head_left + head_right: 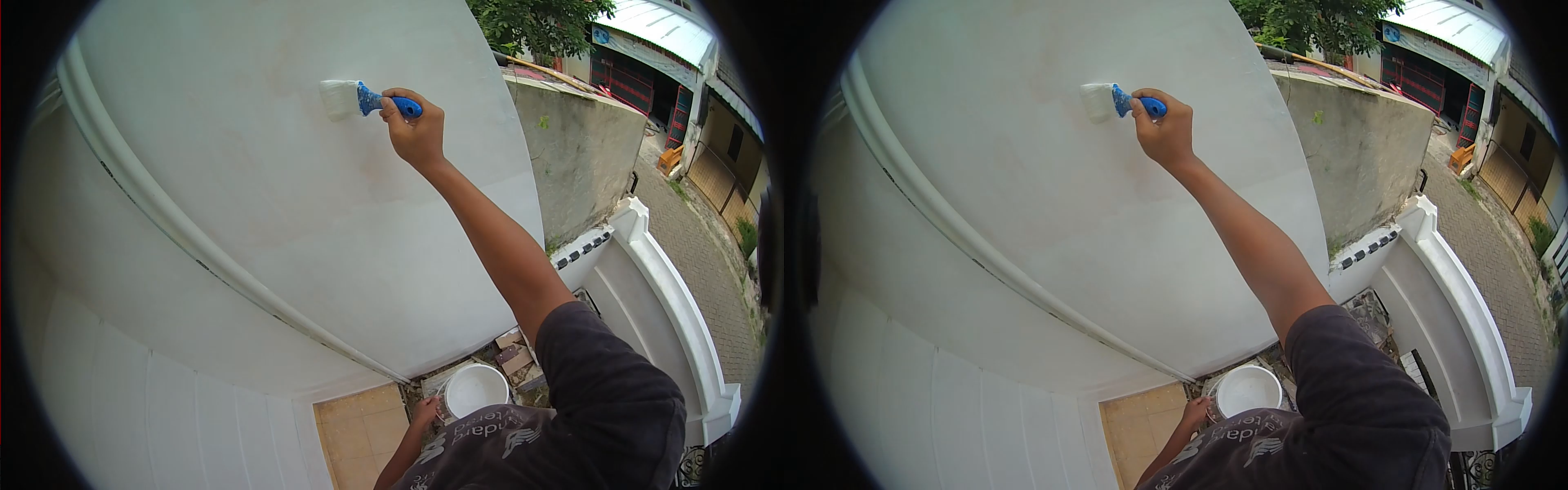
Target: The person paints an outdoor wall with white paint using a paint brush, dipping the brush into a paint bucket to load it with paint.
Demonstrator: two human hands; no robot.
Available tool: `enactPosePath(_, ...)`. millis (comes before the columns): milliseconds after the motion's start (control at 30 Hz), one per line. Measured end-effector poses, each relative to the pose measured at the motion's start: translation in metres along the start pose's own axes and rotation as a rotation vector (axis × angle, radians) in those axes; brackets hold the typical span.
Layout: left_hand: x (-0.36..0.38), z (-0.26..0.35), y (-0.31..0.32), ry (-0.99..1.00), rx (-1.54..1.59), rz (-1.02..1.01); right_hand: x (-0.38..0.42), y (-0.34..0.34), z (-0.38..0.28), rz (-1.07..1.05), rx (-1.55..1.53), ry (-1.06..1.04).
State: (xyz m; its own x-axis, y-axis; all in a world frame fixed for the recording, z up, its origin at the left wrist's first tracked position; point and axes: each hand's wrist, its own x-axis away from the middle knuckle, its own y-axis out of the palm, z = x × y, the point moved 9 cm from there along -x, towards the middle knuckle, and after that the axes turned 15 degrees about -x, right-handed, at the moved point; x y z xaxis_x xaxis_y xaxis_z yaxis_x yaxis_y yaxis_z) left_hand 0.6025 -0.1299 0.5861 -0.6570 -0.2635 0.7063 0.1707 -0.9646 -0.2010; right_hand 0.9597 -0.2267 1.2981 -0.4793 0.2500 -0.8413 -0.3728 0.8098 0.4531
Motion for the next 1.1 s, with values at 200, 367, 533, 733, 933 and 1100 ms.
enactPosePath(200, 0.008, 0.01, 0.001, -0.031, 0.004, -0.007, -0.041, -0.091, -0.076, 0.19, 0.603, -0.464)
enactPosePath(367, 0.015, 0.016, 0.003, -0.028, -0.025, -0.028, -0.067, -0.066, -0.072, 0.11, 0.652, -0.558)
enactPosePath(533, 0.01, 0.011, 0.005, -0.057, 0.003, -0.035, -0.012, 0.07, -0.054, -0.365, 0.231, -0.39)
enactPosePath(733, 0.015, 0.015, -0.001, 0.011, -0.051, 0.007, -0.02, 0.099, -0.029, -0.417, -0.035, 0.052)
enactPosePath(933, 0.005, 0.007, 0.0, -0.027, -0.026, 0.001, -0.126, -0.051, -0.036, 0.001, 0.094, -0.132)
enactPosePath(1100, -0.017, -0.007, 0.004, -0.021, -0.055, -0.064, -0.17, -0.128, -0.102, 0.19, 0.72, -0.486)
